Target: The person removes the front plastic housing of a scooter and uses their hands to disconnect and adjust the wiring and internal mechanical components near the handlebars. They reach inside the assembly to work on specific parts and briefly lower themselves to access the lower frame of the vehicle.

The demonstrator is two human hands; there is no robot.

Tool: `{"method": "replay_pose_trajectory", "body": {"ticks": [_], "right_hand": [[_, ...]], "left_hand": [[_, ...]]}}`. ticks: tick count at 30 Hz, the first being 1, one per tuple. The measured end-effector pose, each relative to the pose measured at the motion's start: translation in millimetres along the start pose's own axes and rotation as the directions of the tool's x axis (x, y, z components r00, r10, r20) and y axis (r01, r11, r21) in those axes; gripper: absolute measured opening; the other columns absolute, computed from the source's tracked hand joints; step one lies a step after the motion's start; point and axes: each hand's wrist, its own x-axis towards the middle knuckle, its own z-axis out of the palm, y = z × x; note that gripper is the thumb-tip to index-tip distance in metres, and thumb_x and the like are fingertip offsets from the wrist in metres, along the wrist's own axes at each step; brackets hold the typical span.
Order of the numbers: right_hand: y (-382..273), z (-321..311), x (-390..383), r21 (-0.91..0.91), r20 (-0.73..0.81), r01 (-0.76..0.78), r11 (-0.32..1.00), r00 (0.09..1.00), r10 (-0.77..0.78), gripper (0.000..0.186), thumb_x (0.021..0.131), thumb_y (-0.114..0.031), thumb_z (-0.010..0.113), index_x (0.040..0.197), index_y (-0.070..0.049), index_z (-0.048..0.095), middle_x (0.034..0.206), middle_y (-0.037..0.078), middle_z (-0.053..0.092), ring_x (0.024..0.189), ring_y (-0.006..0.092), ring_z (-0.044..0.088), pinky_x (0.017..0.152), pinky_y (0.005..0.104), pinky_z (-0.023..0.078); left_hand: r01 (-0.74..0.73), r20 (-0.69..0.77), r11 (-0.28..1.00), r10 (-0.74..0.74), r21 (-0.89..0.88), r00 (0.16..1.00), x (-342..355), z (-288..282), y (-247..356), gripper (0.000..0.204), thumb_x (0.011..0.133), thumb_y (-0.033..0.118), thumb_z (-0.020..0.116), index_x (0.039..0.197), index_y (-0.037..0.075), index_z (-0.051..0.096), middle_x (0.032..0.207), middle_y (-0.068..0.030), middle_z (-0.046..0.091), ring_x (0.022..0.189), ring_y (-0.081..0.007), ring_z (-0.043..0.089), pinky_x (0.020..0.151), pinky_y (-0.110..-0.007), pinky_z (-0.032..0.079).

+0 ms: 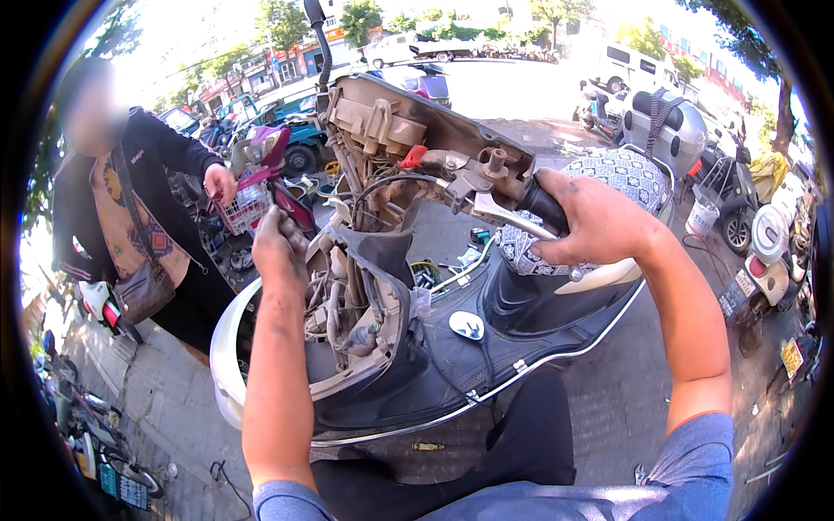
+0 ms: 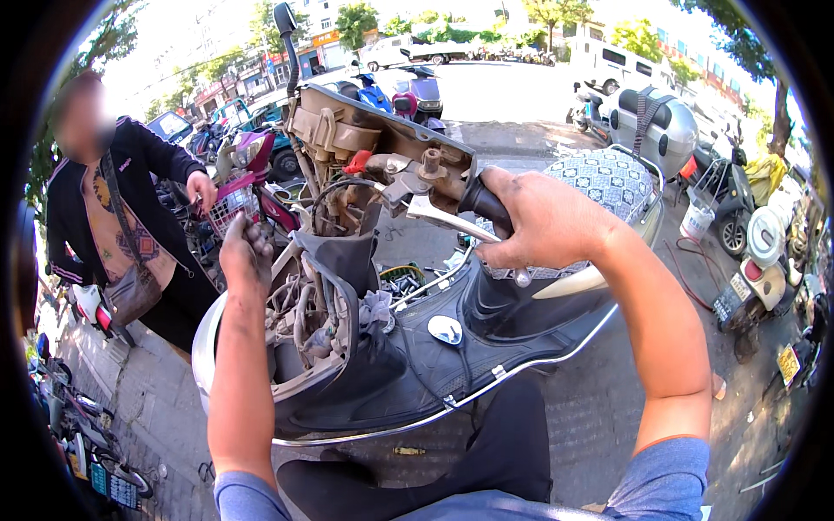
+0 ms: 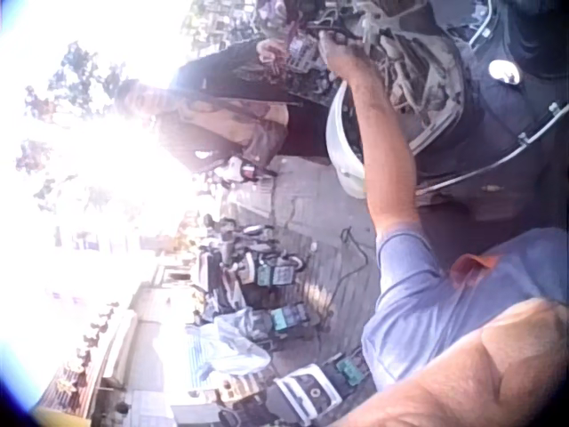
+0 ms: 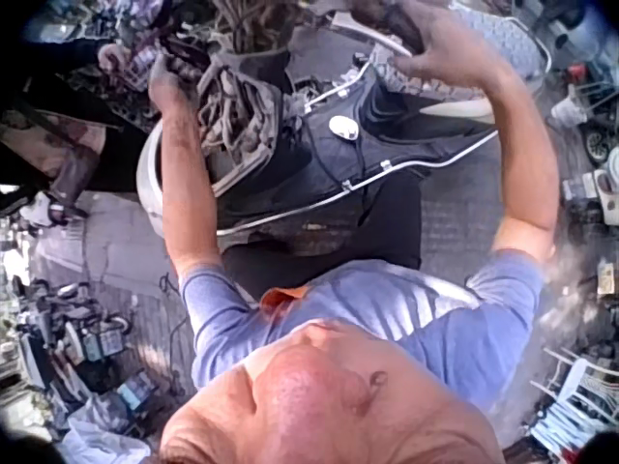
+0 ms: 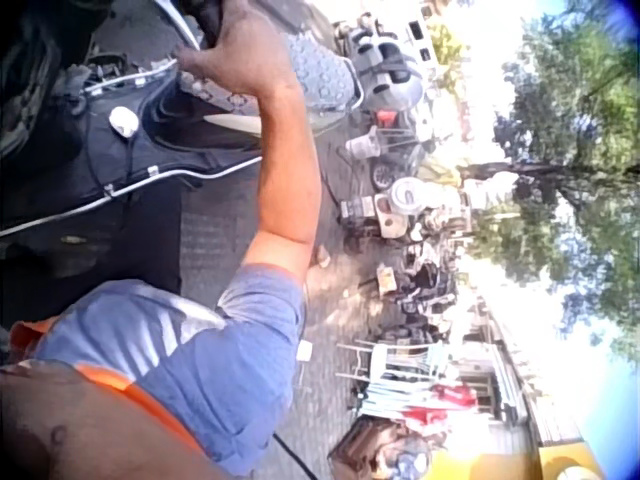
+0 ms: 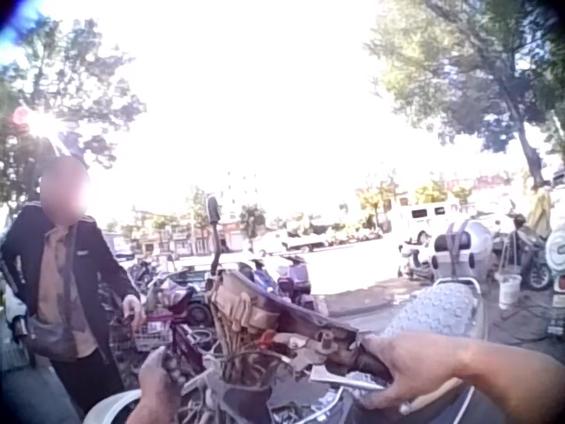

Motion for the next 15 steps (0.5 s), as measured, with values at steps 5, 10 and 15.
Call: {"method": "replay_pose_trajectory", "body": {"ticks": [5,10,15], "right_hand": [[10.0,8.4,4.4,0.096,-0.063,0.057,0.994,0.997,-0.051,0.063,0.08,-0.038,0.084,0.114,0.006,0.056,0.083,0.026,0.072,0.086,0.0474,0.073,0.079,0.0533,0.057],[11.7,7.5,4.5,0.129,-0.069,0.09,0.987,0.994,-0.082,0.058,0.081,-0.034,0.083,0.113,0.005,0.054,0.081,0.026,0.071,0.084,0.0474,0.073,0.076,0.0539,0.058],[23.5,17.5,11.8,0.128,-0.083,0.124,0.984,0.99,-0.114,0.057,0.08,-0.033,0.082,0.112,0.006,0.055,0.079,0.024,0.072,0.082,0.0457,0.074,0.076,0.0532,0.059]], "left_hand": [[0.235,0.192,0.95,-0.197,-0.204,0.961,111.1,41.2,10.5,0.082,0.102,0.059,0.067,0.149,-0.002,0.041,0.15,-0.031,0.047,0.137,-0.0436,0.053,0.122,-0.054,0.044],[0.346,0.46,0.92,-0.231,-0.182,0.857,197.9,64.0,-20.8,0.079,0.101,0.073,0.059,0.145,0.007,0.059,0.134,-0.0157,0.066,0.129,-0.0388,0.061,0.118,-0.062,0.041],[0.243,0.514,0.954,-0.123,-0.173,0.849,216.9,85.0,-52.3,0.072,0.107,0.065,0.053,0.15,0.007,0.058,0.141,-0.014,0.066,0.129,-0.0342,0.064,0.117,-0.055,0.046]]}}
